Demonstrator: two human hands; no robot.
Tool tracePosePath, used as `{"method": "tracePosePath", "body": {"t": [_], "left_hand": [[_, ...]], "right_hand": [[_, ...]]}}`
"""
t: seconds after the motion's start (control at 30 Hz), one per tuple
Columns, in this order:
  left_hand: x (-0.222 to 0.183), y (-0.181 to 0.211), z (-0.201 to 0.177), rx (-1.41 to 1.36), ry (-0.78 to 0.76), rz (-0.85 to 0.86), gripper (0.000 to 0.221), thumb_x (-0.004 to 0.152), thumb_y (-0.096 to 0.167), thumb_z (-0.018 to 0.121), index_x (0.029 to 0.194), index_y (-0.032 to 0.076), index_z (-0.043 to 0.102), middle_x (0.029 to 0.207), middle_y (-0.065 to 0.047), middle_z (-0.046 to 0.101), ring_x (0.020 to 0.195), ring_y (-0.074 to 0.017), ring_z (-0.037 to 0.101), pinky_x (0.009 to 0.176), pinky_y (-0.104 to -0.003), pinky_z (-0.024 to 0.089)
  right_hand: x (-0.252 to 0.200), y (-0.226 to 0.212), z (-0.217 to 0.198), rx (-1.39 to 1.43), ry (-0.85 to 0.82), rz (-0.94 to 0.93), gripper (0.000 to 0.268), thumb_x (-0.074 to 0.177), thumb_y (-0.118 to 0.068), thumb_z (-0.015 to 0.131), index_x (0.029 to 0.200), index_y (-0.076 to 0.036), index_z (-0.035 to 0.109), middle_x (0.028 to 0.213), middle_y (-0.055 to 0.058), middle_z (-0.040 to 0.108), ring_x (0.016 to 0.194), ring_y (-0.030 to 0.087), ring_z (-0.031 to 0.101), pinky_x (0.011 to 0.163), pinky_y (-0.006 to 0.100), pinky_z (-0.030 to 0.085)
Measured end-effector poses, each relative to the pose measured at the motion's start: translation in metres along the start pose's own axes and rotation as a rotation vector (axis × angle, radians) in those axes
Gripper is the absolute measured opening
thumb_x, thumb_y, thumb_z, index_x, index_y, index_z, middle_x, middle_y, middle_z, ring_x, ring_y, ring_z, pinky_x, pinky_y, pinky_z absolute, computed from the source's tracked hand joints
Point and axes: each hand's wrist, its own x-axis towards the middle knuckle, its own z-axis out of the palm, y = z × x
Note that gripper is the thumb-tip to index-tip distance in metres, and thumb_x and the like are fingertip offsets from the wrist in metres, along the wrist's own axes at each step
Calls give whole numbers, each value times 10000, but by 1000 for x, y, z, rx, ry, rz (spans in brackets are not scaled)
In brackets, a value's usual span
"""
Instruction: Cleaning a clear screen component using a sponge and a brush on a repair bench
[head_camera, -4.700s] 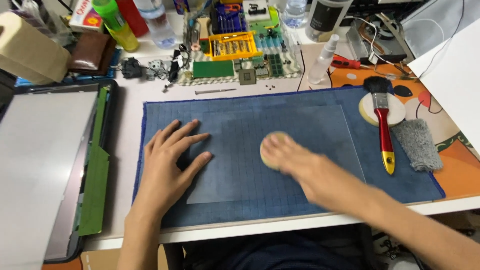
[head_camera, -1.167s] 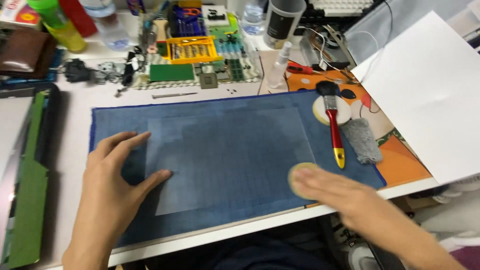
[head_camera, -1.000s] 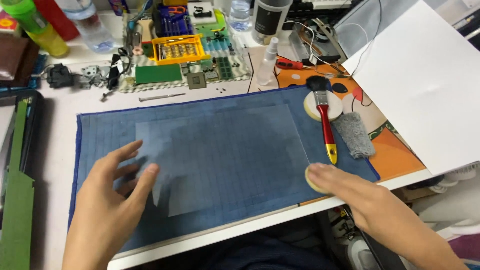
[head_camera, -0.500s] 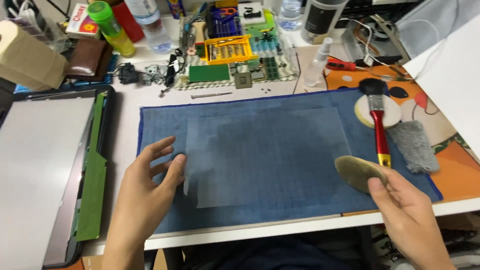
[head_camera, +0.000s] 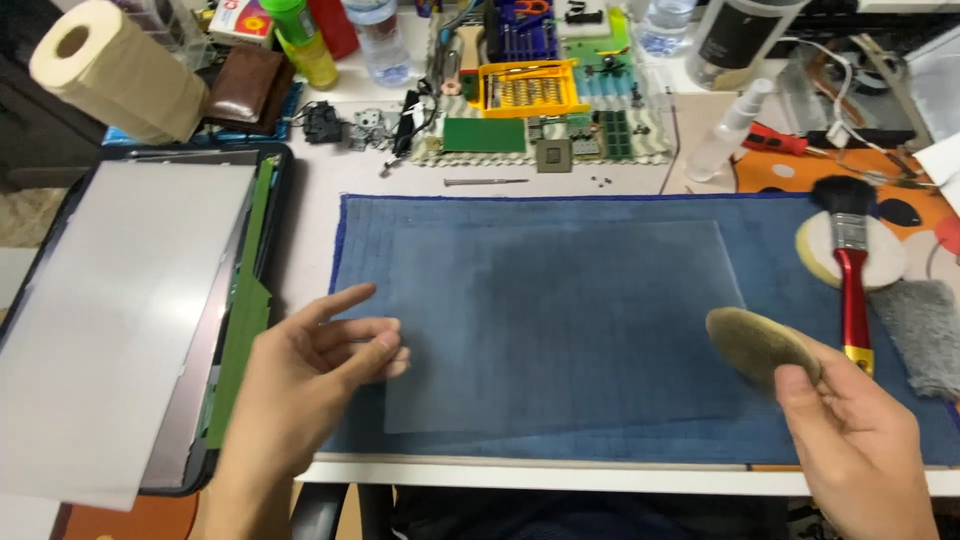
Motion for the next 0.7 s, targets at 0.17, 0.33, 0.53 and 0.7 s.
{"method": "tracePosePath", "body": {"t": [0.17, 0.33, 0.53, 0.7], "left_hand": [[-12, 8, 7, 21, 39, -53, 668, 894, -65, 846, 1555, -48, 750, 1100, -271, 914, 939, -352, 891, 933, -441, 785], [-8, 3, 6, 2, 2, -6, 673, 887, -65, 831, 1555, -55, 746, 1200, -294, 919, 1039, -331, 893, 962, -438, 774], [-5, -9, -13, 575, 97, 254, 551, 992, 128, 738, 1524, 263, 781, 1311, 43, 948, 1221, -82, 872, 1110, -278, 673], [2, -6, -39, 856, -436, 501, 1085, 845, -45, 766, 1813, 252, 374, 1785, -28, 617, 1678, -218, 526, 1291, -443, 434]], "right_hand": [[-12, -15, 63, -82, -272, -790, 534, 1070, 43, 551, 1581, -46, 675, 1665, 125, 689, 1567, 223, 633, 1412, 373, 357], [-31, -37, 152, -168, -420, -1312, 781, 942, 262, 397, 1648, -4, 599, 1727, 200, 607, 1655, 375, 554, 1447, 536, 345], [-37, -36, 181, -174, -602, -1242, 545, 1091, 102, 594, 1634, 101, 545, 1711, 300, 564, 1644, 469, 481, 1421, 598, 322], [-36, -40, 182, -224, -611, -1270, 556, 1063, 81, 679, 1610, 103, 581, 1702, 327, 561, 1644, 492, 468, 1408, 602, 321]]}}
